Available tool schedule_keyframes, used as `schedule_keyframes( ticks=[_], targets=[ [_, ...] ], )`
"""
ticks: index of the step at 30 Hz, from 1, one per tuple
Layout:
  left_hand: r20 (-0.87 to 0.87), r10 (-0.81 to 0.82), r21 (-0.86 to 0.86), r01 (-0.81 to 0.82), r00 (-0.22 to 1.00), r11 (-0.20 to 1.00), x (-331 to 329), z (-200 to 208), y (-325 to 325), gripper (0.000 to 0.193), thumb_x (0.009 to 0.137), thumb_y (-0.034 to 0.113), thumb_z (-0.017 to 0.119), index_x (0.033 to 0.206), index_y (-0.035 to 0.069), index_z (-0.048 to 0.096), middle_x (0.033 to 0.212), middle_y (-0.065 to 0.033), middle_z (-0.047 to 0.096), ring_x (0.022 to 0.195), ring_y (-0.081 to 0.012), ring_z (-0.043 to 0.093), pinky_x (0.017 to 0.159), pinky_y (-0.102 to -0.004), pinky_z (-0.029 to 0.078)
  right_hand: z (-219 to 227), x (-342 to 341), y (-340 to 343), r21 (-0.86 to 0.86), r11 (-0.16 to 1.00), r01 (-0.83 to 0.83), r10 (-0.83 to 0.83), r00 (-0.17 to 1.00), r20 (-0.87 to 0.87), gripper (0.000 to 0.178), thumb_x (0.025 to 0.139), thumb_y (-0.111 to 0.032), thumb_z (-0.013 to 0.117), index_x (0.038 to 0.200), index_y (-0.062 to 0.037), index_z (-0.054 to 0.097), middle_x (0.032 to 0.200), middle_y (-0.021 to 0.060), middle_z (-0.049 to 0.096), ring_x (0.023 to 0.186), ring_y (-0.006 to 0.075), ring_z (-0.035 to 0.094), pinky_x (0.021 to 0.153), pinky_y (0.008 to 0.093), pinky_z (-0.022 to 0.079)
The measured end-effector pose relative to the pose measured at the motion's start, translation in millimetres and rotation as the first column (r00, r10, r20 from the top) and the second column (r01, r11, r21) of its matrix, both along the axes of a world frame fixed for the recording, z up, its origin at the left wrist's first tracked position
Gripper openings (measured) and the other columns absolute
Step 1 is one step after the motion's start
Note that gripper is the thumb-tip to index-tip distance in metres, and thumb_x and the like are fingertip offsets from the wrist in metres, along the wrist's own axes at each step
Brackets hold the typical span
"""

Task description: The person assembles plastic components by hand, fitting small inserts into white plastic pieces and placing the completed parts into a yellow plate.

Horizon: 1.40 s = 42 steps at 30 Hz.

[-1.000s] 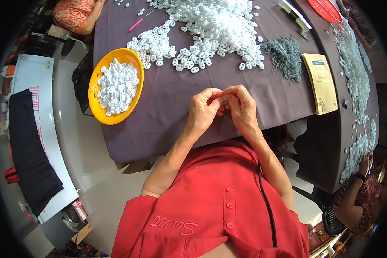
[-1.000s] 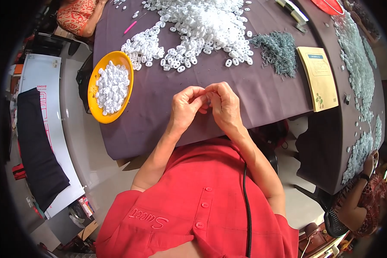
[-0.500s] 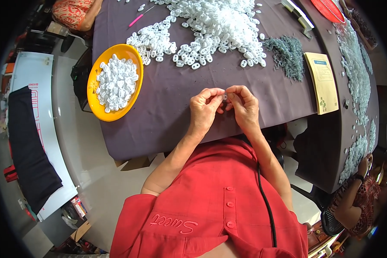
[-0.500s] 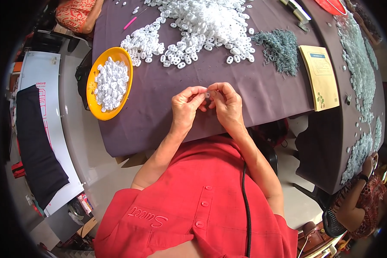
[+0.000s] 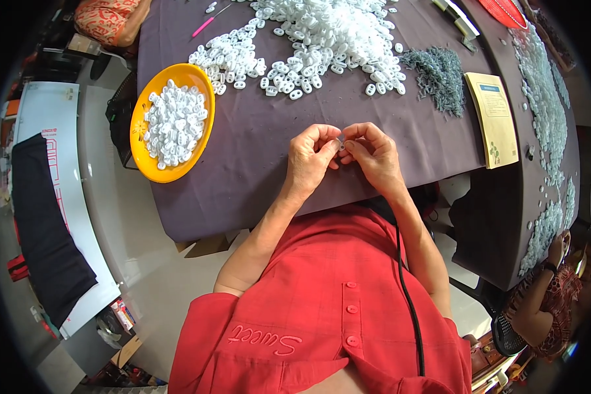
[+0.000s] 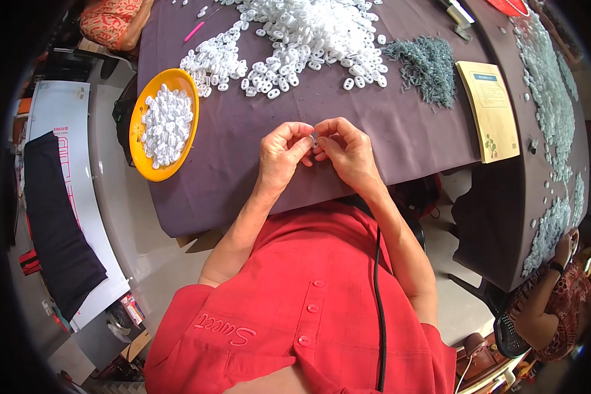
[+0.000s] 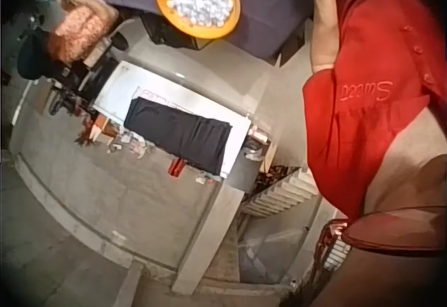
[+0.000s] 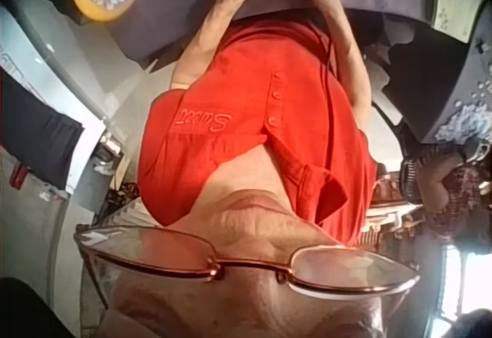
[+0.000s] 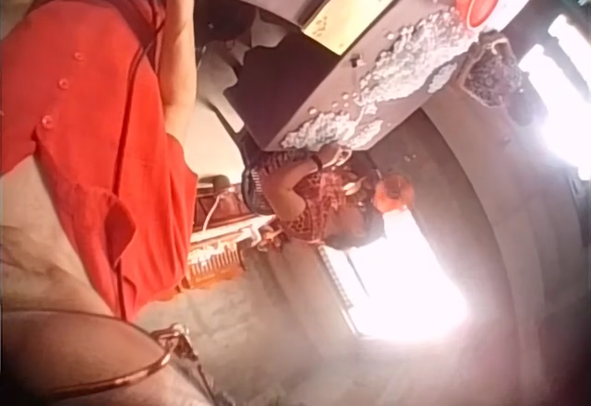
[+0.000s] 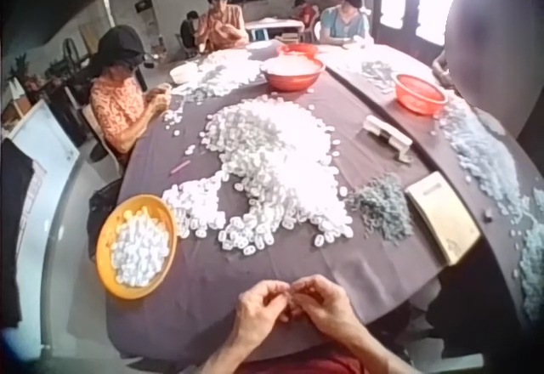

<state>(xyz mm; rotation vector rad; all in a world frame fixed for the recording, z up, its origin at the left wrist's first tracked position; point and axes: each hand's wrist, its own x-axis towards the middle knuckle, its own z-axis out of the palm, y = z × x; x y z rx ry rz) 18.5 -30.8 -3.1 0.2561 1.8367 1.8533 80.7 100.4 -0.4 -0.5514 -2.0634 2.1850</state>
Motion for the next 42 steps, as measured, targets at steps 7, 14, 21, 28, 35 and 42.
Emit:
schedule_keyframes(
  ticks=[7, 14, 21, 28, 35, 42],
  targets=[
    [-0.006, -0.036, 0.014, 0.037, 0.999, 0.999, -3.4, -1.8, -1.3, 0.010, 0.084, -0.001, 0.057, 0.094, -0.002, 0.059, 0.075, -0.0041, 0.061, 0.063, -0.0075, 0.058, 0.051, -0.0205, 0.050, 2.3, -3.4, 3.0, 0.000, 0.998, -0.062, 0.062, 0.998, 0.029, 0.012, 0.083, 0.003, 0.054, 0.094, -0.0006, 0.056, 0.077, 0.0034, 0.060, 0.065, 0.0076, 0.059, 0.059, 0.0203, 0.050],
    [-0.060, 0.002, 0.029, 0.000, 0.998, 1.000, 1.7, -8.1, 1.9, 0.009, 0.085, -0.003, 0.054, 0.093, -0.003, 0.058, 0.075, -0.0046, 0.061, 0.063, -0.0076, 0.059, 0.052, -0.0206, 0.051, -1.9, -7.0, 7.5, 0.023, 0.992, -0.123, 0.122, 0.991, 0.049, 0.013, 0.082, 0.006, 0.055, 0.092, -0.0015, 0.052, 0.076, 0.0035, 0.060, 0.065, 0.0081, 0.059, 0.057, 0.0204, 0.049],
    [-0.062, -0.007, 0.019, 0.008, 0.998, 1.000, 4.8, -3.4, 4.1, 0.009, 0.085, -0.003, 0.054, 0.093, -0.004, 0.057, 0.074, -0.0055, 0.062, 0.062, -0.0086, 0.060, 0.053, -0.0216, 0.053, -0.8, -6.1, 4.6, 0.036, 0.992, -0.118, 0.116, 0.992, 0.043, 0.014, 0.081, 0.008, 0.054, 0.090, -0.0015, 0.051, 0.072, 0.0031, 0.059, 0.065, 0.0076, 0.059, 0.056, 0.0200, 0.049],
    [0.028, 0.081, 0.084, -0.083, 0.996, 0.993, 3.9, -8.8, 3.2, 0.013, 0.085, -0.002, 0.054, 0.098, -0.006, 0.057, 0.079, -0.0078, 0.063, 0.064, -0.0122, 0.063, 0.057, -0.0227, 0.054, -5.6, -2.8, 2.2, 0.058, 0.998, -0.035, 0.036, 0.999, -0.022, 0.020, 0.081, 0.008, 0.055, 0.099, -0.0002, 0.054, 0.077, 0.0032, 0.059, 0.066, 0.0071, 0.058, 0.058, 0.0197, 0.049],
    [0.060, 0.033, 0.075, -0.037, 0.998, 0.996, 0.1, -6.2, 1.7, 0.013, 0.086, -0.001, 0.054, 0.097, -0.005, 0.057, 0.080, -0.0081, 0.063, 0.066, -0.0128, 0.064, 0.058, -0.0232, 0.055, -0.4, -4.7, 2.8, 0.069, 0.996, -0.061, 0.063, 0.998, -0.030, 0.022, 0.080, 0.007, 0.056, 0.101, -0.0004, 0.054, 0.079, 0.0027, 0.058, 0.066, 0.0072, 0.059, 0.059, 0.0196, 0.049],
    [-0.013, 0.046, 0.042, -0.046, 0.999, 0.998, 5.3, -4.8, 4.5, 0.009, 0.085, -0.003, 0.053, 0.092, -0.006, 0.058, 0.074, -0.0074, 0.063, 0.060, -0.0110, 0.062, 0.054, -0.0229, 0.053, 1.7, -5.6, 1.7, 0.162, 0.980, -0.112, 0.116, 0.993, -0.010, 0.018, 0.080, 0.007, 0.056, 0.096, 0.0002, 0.053, 0.074, 0.0018, 0.058, 0.062, 0.0064, 0.056, 0.056, 0.0197, 0.048]
  ],
)
